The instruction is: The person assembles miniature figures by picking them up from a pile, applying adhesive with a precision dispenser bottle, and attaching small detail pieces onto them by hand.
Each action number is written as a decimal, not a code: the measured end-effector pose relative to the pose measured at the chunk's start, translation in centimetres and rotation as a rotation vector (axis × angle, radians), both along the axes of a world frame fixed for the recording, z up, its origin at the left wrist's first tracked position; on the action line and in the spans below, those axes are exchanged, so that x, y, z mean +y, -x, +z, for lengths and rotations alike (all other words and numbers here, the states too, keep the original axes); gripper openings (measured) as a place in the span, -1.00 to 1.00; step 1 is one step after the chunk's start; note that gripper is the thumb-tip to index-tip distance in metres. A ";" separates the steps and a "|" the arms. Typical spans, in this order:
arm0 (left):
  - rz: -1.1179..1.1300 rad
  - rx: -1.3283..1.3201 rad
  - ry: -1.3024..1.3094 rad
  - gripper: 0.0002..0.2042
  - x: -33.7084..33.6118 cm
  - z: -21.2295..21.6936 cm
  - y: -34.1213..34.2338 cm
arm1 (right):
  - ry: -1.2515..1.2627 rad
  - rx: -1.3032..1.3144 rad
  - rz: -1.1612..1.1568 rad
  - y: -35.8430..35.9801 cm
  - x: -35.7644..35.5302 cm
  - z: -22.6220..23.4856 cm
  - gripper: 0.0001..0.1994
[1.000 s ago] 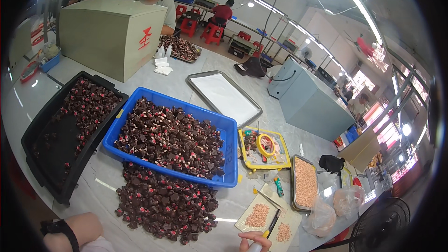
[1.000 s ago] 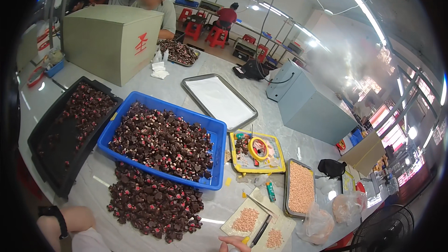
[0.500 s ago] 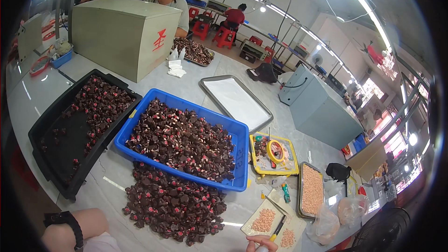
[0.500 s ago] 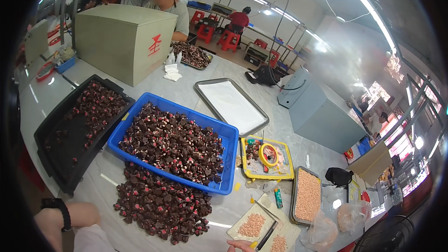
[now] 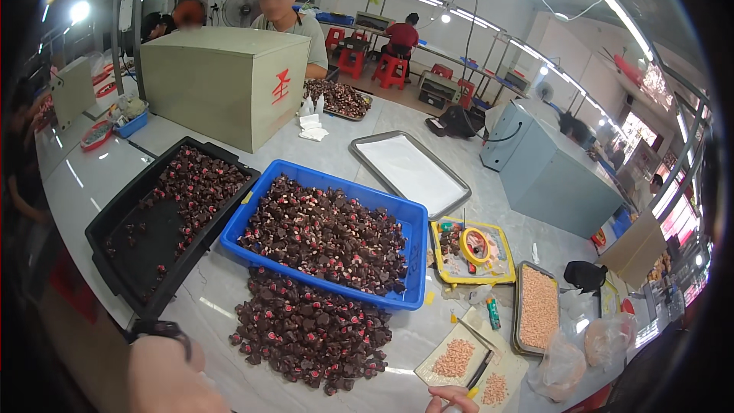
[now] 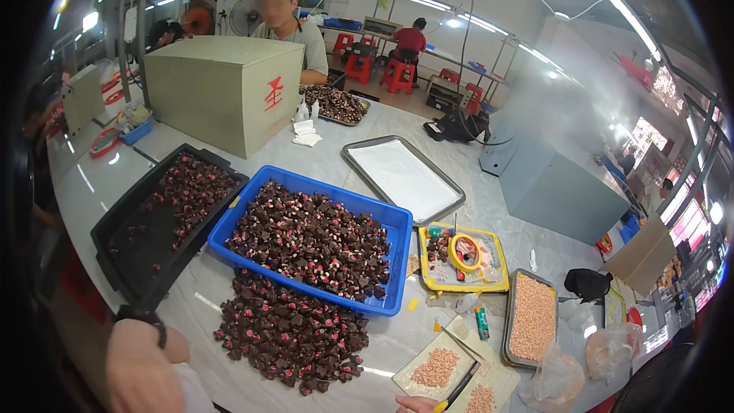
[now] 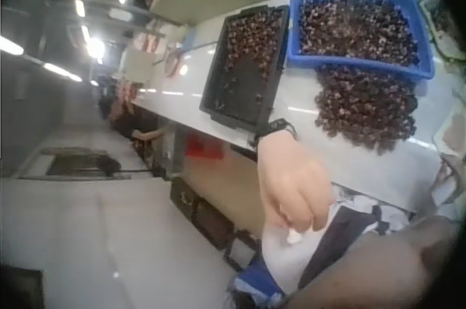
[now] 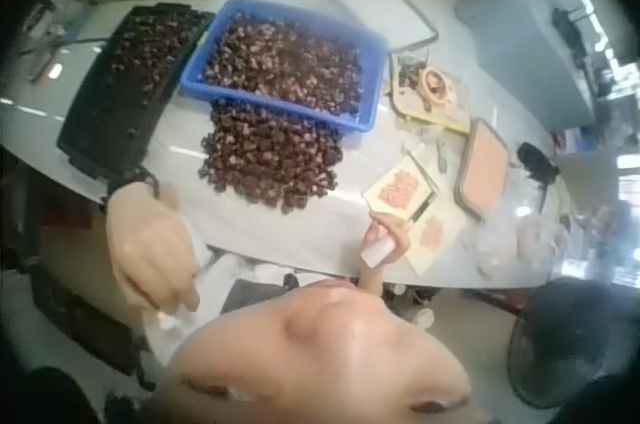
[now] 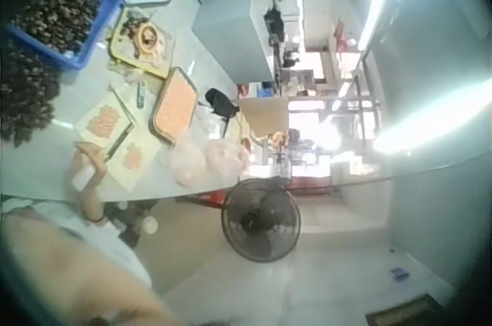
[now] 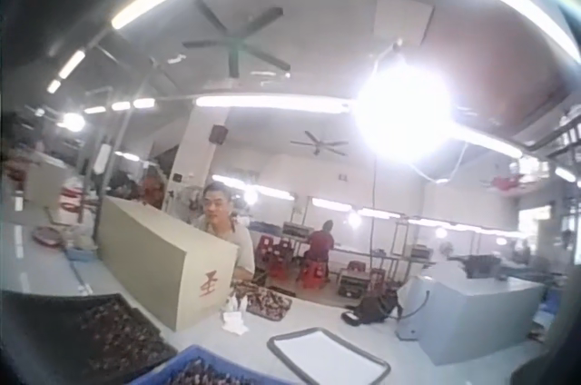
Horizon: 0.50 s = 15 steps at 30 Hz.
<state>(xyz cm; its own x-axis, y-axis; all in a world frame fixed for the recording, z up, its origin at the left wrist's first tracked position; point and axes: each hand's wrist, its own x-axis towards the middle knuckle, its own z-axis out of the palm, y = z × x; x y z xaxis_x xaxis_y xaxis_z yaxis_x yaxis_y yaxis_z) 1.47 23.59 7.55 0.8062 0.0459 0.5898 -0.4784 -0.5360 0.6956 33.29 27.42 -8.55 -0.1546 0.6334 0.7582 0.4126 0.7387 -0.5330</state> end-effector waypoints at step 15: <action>0.679 0.802 -0.240 -0.81 2.4 -14.8 -13.6 | 0.074 0.005 -0.122 -3.2 -2.5 -1.9 -0.73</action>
<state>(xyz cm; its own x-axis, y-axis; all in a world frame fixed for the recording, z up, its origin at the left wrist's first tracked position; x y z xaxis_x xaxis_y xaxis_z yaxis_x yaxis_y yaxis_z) 15.03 25.95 -7.21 0.8114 0.5827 -0.0466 0.5192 -0.6818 0.5153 36.50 24.96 -10.46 -0.0697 0.7016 0.7091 0.4945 0.6417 -0.5863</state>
